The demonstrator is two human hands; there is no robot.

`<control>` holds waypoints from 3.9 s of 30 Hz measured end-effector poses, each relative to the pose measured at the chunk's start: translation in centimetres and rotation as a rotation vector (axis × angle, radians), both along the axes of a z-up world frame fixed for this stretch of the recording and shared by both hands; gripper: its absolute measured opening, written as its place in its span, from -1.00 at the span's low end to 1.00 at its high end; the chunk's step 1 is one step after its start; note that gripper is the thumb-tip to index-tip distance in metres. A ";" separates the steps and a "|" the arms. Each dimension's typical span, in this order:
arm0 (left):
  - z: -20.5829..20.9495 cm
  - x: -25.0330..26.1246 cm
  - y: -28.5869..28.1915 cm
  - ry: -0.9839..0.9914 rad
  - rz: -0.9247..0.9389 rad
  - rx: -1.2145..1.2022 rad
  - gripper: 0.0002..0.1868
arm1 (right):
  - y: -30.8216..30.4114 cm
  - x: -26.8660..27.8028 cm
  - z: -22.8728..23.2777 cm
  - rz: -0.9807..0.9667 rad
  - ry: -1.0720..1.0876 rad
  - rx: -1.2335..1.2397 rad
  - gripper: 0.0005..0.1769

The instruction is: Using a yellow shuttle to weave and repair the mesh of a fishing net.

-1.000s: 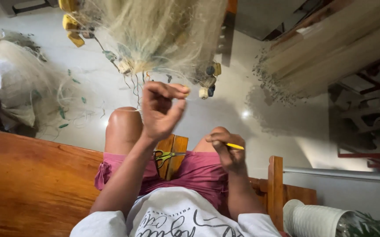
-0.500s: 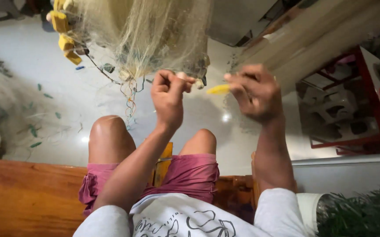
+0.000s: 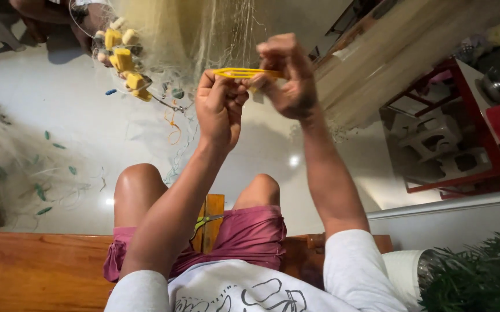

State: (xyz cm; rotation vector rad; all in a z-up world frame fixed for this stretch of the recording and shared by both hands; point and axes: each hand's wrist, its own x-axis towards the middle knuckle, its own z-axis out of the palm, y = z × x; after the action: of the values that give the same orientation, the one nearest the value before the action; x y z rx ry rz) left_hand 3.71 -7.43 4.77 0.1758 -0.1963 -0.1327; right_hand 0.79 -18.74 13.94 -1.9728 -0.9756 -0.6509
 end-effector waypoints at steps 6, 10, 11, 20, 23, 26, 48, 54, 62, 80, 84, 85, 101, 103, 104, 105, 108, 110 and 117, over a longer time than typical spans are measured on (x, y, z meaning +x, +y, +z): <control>1.3 0.6 -0.5 -0.112 -0.002 0.025 -0.76 | -0.5 2.0 -1.6 -0.149 0.045 -0.015 -0.74; 1.2 1.1 -0.9 -0.128 0.015 0.076 -0.74 | 0.9 -0.3 0.4 -0.397 -0.123 -0.061 -0.66; 1.0 1.3 -0.9 -0.149 0.029 0.100 -0.74 | 1.2 -1.1 1.1 -0.269 -0.082 0.143 -0.75; -0.7 1.3 -0.8 -0.095 0.034 0.100 -0.70 | -3.5 -5.1 4.6 -0.157 -0.219 0.760 -0.69; -1.1 1.0 -0.7 -0.068 0.029 0.124 -0.70 | -3.9 -7.2 4.4 -0.200 -0.179 0.755 -0.64; -1.6 0.8 -0.7 -0.070 0.032 0.141 -0.71 | -4.0 -9.1 3.6 -0.223 -0.157 0.700 -0.61; -1.5 -3.2 -0.9 0.078 -0.142 0.441 -0.74 | -1.4 -15.8 -16.1 -0.330 0.441 0.872 -0.69; -3.4 -2.3 -0.3 0.138 -0.223 0.208 -0.88 | -0.8 -13.7 -13.4 -0.341 0.404 0.854 -0.68; -3.8 -2.6 2.5 -0.121 0.046 0.048 -0.91 | -0.2 -8.2 -12.0 -0.483 0.387 0.617 -0.67; -2.3 0.0 1.8 -0.093 -0.022 0.053 -0.88 | 5.6 2.3 -2.4 -0.502 -0.161 0.364 -0.84; -3.1 0.4 1.8 -0.173 0.006 0.054 -0.90 | 5.4 -0.5 -2.7 -0.304 -0.485 0.529 -0.81; -2.9 0.2 2.0 -0.169 0.005 0.056 -0.90 | 5.3 -1.0 -3.6 -0.306 -0.480 0.529 -0.81; -3.3 -1.2 2.3 -0.234 0.068 0.156 -0.73 | 2.1 -6.0 -9.8 -0.420 0.337 0.481 -0.73; -3.6 -1.1 2.7 -0.232 0.026 0.096 -0.76 | 1.1 -5.3 -8.8 -0.347 0.415 0.398 -0.74; -3.7 -1.1 2.8 -0.240 0.009 0.094 -0.78 | 1.0 -5.1 -8.2 -0.351 0.369 0.278 -0.79; -3.8 -1.1 3.0 -0.248 -0.007 0.091 -0.79 | 1.0 -4.8 -7.5 -0.354 0.322 0.159 -0.81; -3.6 -1.1 3.3 -0.244 -0.041 0.065 -0.79 | 0.1 -4.0 -7.0 -0.378 0.123 -0.010 -0.77; -3.1 -1.8 3.1 -0.199 -0.053 0.077 -0.78 | 0.4 -4.0 -7.8 -0.275 0.137 0.102 -0.70; -5.3 -1.9 1.9 -0.043 -0.025 0.034 -0.77 | 4.0 -4.2 -7.1 -0.135 -0.001 0.395 -0.83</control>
State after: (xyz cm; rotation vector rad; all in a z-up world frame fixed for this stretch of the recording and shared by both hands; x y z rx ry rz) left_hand 1.84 -5.56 -0.51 0.2101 -0.2388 -0.1572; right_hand -3.46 -14.70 6.83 -1.6936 -0.6568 -0.8493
